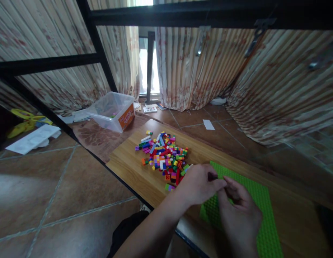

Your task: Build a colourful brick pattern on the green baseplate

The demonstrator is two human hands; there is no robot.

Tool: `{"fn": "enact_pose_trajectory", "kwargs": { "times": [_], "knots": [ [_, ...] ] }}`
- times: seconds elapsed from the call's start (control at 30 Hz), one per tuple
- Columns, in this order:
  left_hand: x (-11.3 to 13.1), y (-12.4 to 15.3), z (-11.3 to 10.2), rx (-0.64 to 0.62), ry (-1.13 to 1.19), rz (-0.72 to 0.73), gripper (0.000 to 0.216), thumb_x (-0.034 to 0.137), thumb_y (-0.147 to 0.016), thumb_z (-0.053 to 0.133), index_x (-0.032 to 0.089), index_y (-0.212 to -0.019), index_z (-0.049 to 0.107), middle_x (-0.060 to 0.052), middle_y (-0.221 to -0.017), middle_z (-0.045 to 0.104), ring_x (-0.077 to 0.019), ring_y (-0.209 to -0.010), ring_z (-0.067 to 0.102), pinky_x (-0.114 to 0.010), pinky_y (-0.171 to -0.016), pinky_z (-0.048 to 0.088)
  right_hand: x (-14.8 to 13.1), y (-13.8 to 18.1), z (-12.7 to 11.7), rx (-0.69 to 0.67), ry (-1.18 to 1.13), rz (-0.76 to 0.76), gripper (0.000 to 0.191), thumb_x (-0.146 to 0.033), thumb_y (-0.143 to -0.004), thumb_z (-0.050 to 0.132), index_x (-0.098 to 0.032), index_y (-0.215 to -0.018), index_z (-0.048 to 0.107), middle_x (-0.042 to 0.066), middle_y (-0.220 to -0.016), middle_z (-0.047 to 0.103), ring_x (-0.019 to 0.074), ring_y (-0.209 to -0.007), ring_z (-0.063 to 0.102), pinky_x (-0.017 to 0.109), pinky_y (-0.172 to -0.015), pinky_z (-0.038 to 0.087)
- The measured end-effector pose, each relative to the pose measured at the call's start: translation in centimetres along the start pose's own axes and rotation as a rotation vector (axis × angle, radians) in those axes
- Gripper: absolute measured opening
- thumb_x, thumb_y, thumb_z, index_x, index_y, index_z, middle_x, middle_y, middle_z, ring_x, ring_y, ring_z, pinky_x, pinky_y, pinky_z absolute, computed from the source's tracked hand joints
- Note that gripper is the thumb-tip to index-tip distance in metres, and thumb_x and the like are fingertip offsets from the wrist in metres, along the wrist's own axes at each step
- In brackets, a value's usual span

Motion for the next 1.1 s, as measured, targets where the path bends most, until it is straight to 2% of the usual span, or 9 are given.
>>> {"fn": "enact_pose_trajectory", "kwargs": {
  "times": [0.17, 0.53, 0.7, 0.83, 0.97, 1.1],
  "knots": [
    [-0.8, -0.2, 0.0, -0.006, 0.023, -0.026, 0.022, 0.035, -0.08, 0.062, 0.016, -0.081, 0.071, -0.001, -0.07, 0.068, -0.0127, -0.063, 0.058, -0.022, -0.056, 0.041, 0.5, 0.1, 0.2, -0.058, -0.029, 0.047, 0.04, -0.05, -0.074, 0.068, -0.021, -0.101, 0.073, 0.009, -0.099, 0.074, 0.0252, -0.089, 0.069, 0.039, -0.082, 0.053],
    [-1.1, -0.3, -1.3, -0.035, 0.116, -0.018, 0.017, 0.022, -0.08, 0.057, 0.012, -0.078, 0.071, -0.001, -0.067, 0.067, -0.0112, -0.061, 0.058, -0.02, -0.056, 0.042, 0.5, 0.1, 1.0, -0.102, -0.121, 0.008, 0.038, -0.051, -0.074, 0.068, -0.023, -0.099, 0.074, 0.007, -0.103, 0.075, 0.0258, -0.095, 0.069, 0.042, -0.09, 0.051],
    [-1.1, 0.0, -4.9, 0.135, -0.144, -0.01, 0.023, 0.022, -0.085, 0.051, 0.014, -0.082, 0.073, -0.002, -0.07, 0.068, -0.0119, -0.063, 0.057, -0.021, -0.059, 0.043, -0.3, 0.8, 2.7, -0.256, -0.022, -0.197, 0.036, -0.05, -0.08, 0.061, -0.021, -0.099, 0.074, 0.008, -0.099, 0.075, 0.0246, -0.09, 0.069, 0.04, -0.084, 0.052],
    [-1.8, 0.3, -7.0, 0.216, -0.357, -0.045, 0.025, 0.016, -0.08, 0.053, 0.018, -0.092, 0.074, -0.003, -0.083, 0.073, -0.0156, -0.074, 0.064, -0.024, -0.072, 0.048, -0.7, 1.5, 4.3, -0.385, 0.106, -0.308, 0.033, -0.044, -0.085, 0.054, -0.021, -0.098, 0.073, 0.008, -0.098, 0.074, 0.0244, -0.089, 0.069, 0.04, -0.082, 0.052],
    [-2.4, 0.2, -7.0, 0.197, -0.471, -0.051, 0.031, 0.011, -0.076, 0.052, 0.021, -0.095, 0.075, -0.005, -0.094, 0.075, -0.0191, -0.085, 0.067, -0.029, -0.081, 0.049, -1.1, 1.8, 4.9, -0.418, 0.134, -0.375, 0.026, -0.037, -0.087, 0.054, -0.021, -0.097, 0.073, 0.009, -0.101, 0.073, 0.0244, -0.092, 0.068, 0.04, -0.083, 0.052],
    [-2.5, -0.1, -6.5, 0.16, -0.503, -0.021, 0.029, 0.01, -0.076, 0.054, 0.022, -0.091, 0.076, -0.004, -0.093, 0.075, -0.0192, -0.087, 0.067, -0.028, -0.084, 0.049, -1.3, 1.7, 4.9, -0.393, 0.121, -0.402, 0.022, -0.033, -0.087, 0.056, -0.022, -0.096, 0.072, 0.008, -0.1, 0.073, 0.0242, -0.092, 0.067, 0.04, -0.084, 0.051]
  ]
}}
Point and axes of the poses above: each hand's wrist, its own y-axis away from the middle knuckle, its own z-axis out of the palm, x = y × z, the point moved 7 cm from there along -y, towards the middle knuckle
